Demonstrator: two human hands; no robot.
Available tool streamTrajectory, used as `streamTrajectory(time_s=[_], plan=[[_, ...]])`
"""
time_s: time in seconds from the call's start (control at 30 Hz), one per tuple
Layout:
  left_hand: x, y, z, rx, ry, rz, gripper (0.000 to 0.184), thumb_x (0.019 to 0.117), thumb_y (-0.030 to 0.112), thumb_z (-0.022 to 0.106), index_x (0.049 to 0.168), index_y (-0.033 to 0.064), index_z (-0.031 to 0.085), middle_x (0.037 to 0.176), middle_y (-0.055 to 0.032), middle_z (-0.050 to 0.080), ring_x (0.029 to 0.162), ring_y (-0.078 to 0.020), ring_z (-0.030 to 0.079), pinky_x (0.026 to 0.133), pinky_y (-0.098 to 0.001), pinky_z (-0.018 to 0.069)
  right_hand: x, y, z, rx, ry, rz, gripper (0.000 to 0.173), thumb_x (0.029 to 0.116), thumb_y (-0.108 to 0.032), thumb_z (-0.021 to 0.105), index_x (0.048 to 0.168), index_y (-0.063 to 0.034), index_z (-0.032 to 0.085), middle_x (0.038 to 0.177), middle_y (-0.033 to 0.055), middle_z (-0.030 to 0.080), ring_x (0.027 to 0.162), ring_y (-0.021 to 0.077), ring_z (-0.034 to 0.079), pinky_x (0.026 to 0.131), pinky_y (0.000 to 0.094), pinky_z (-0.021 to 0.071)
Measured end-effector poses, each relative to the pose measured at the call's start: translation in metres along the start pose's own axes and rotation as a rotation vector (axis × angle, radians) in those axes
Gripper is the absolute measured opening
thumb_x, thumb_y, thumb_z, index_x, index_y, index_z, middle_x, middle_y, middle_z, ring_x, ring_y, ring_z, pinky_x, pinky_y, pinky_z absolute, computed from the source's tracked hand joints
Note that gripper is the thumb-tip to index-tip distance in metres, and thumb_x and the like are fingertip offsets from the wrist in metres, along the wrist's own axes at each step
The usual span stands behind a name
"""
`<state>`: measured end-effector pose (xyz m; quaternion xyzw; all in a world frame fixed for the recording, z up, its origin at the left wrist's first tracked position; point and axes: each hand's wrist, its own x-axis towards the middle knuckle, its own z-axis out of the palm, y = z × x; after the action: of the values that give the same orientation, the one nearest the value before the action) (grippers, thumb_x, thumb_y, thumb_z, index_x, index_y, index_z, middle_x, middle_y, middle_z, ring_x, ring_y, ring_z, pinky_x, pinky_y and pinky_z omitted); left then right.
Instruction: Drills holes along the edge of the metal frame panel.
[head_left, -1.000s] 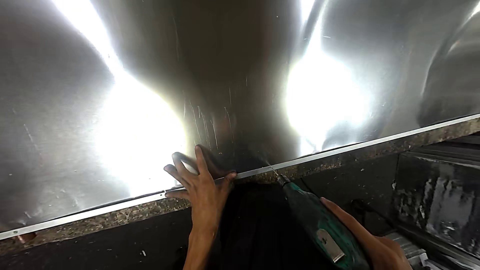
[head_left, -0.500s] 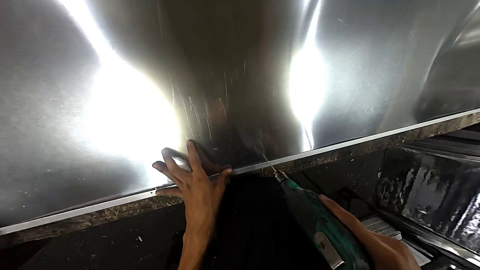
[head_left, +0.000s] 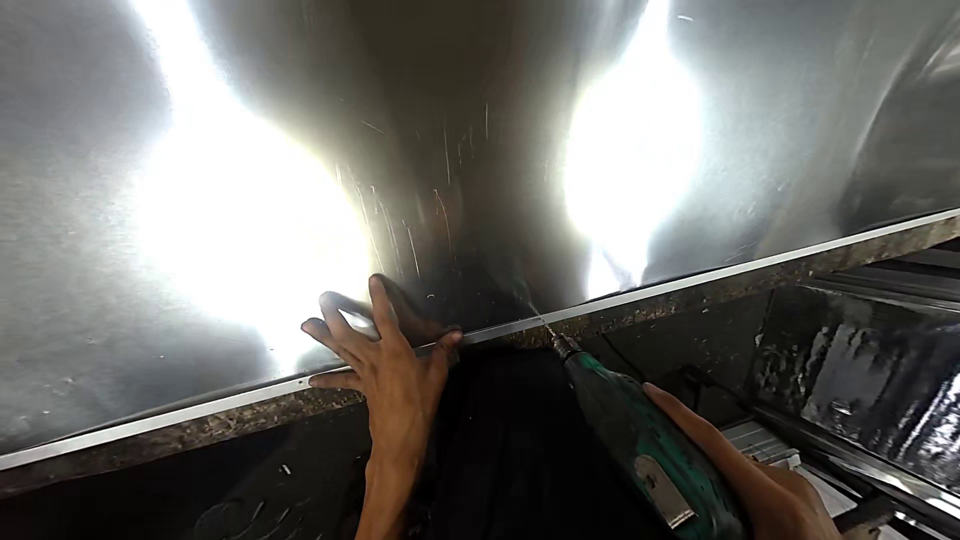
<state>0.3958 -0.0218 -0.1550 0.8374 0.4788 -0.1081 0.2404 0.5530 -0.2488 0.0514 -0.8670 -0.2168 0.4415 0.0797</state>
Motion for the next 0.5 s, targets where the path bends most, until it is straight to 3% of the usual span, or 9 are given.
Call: streamTrajectory(time_s=[0.13, 0.23, 0.3, 0.37, 0.5], plan=[[0.000, 0.001, -0.002, 0.028, -0.006, 0.012, 0.114, 0.0723, 0.080, 0.067, 0.164, 0.0267, 0.023, 0.168, -0.0282, 0.003, 0.151, -0.0594, 0.000, 0.096, -0.0928, 0.0127, 0.002, -0.003, 0.000, -0.037, -0.005, 0.009, 0.080, 0.0818, -0.036, 0.075, 0.154, -0.0147, 0.049, 0.092, 0.0113, 0.077, 0.067, 0.0269, 0.072, 0.053, 0.0493, 0.0551], [0.008, 0.017, -0.006, 0.002, 0.066, 0.106, 0.096, 0.0867, 0.076, 0.049, 0.162, 0.0198, 0.030, 0.168, -0.0279, 0.008, 0.154, -0.0539, 0.001, 0.107, -0.0863, 0.0062, 0.005, -0.009, -0.005, -0.098, -0.028, 0.002, 0.083, 0.0792, -0.038, 0.076, 0.155, -0.0174, 0.048, 0.085, 0.0097, 0.076, 0.061, 0.0279, 0.069, 0.048, 0.0501, 0.0514], [0.021, 0.033, 0.003, -0.023, 0.135, 0.184, 0.084, 0.0945, 0.070, 0.041, 0.163, 0.0220, 0.030, 0.170, -0.0235, 0.011, 0.156, -0.0480, -0.001, 0.112, -0.0825, -0.0025, 0.007, -0.010, -0.005, -0.145, -0.037, -0.011, 0.089, 0.0747, -0.038, 0.079, 0.156, -0.0191, 0.047, 0.079, 0.0084, 0.074, 0.056, 0.0279, 0.067, 0.045, 0.0499, 0.0498], [0.032, 0.045, 0.019, 0.011, 0.184, 0.244, 0.073, 0.0993, 0.063, 0.037, 0.162, 0.0265, 0.030, 0.170, -0.0199, 0.015, 0.157, -0.0457, 0.003, 0.112, -0.0822, -0.0026, 0.008, -0.010, -0.004, -0.184, -0.036, -0.029, 0.090, 0.0741, -0.039, 0.079, 0.156, -0.0201, 0.047, 0.075, 0.0073, 0.072, 0.053, 0.0268, 0.065, 0.044, 0.0483, 0.0485], [0.038, 0.050, 0.049, 0.156, 0.220, 0.279, 0.065, 0.1026, 0.059, 0.030, 0.163, 0.0360, 0.026, 0.171, -0.0097, 0.020, 0.158, -0.0389, 0.009, 0.116, -0.0768, 0.0001, 0.012, -0.007, -0.005, -0.208, -0.034, -0.061, 0.082, 0.0807, -0.041, 0.075, 0.155, -0.0203, 0.048, 0.074, 0.0068, 0.071, 0.051, 0.0248, 0.063, 0.043, 0.0456, 0.0474]])
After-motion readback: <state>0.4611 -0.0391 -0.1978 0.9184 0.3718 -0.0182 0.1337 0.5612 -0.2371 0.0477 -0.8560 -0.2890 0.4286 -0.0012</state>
